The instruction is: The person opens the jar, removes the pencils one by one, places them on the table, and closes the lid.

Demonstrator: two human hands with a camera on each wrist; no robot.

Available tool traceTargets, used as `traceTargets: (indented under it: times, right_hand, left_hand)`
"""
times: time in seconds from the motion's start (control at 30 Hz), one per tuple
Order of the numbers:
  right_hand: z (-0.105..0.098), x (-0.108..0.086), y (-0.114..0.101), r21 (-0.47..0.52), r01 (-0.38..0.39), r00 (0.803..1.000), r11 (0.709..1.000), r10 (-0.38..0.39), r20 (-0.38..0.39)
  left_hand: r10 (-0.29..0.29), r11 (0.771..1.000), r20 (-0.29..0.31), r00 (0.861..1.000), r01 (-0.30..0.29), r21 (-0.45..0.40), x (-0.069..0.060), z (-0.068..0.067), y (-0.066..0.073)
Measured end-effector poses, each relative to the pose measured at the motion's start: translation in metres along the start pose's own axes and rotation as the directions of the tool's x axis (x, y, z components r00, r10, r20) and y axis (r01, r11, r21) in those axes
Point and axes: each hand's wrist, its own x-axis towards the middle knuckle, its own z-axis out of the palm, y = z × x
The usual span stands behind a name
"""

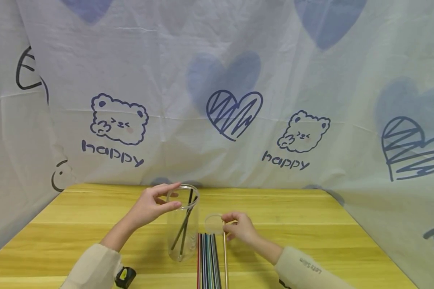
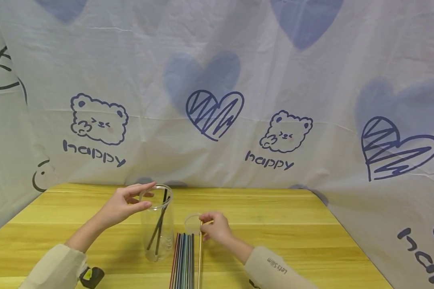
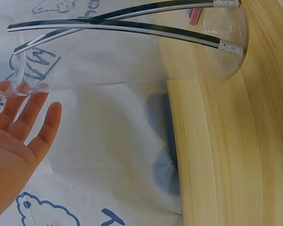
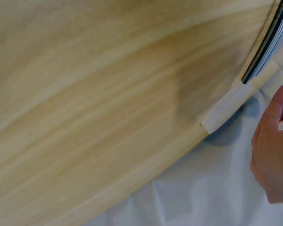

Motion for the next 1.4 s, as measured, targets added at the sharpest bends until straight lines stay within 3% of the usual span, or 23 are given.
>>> traceTargets:
  times: [0.4,0.8,1.4]
  right_hand:
    - [0.007,-0.006,0.01,-0.03,-0.061,0.996,0.998,0.062,0.063]
    - [0.014,-0.008,0.022,-0.044,-0.161,0.985,0.986,0.163,0.051]
    - [0.02,-0.006,0.02,-0.104,-0.174,0.984,0.979,0.177,0.022]
  left_hand:
    - [0.009,1.0,-0.005,1.0,-0.009,-0.009,0.0,0.0,0.001]
    - [0.006,1.0,-0.007,1.0,-0.006,-0.005,0.0,0.001,0.0]
    - [-0.009,1.0,-0.009,1.0,0.008,-0.018,-0.001,0.002,-0.001]
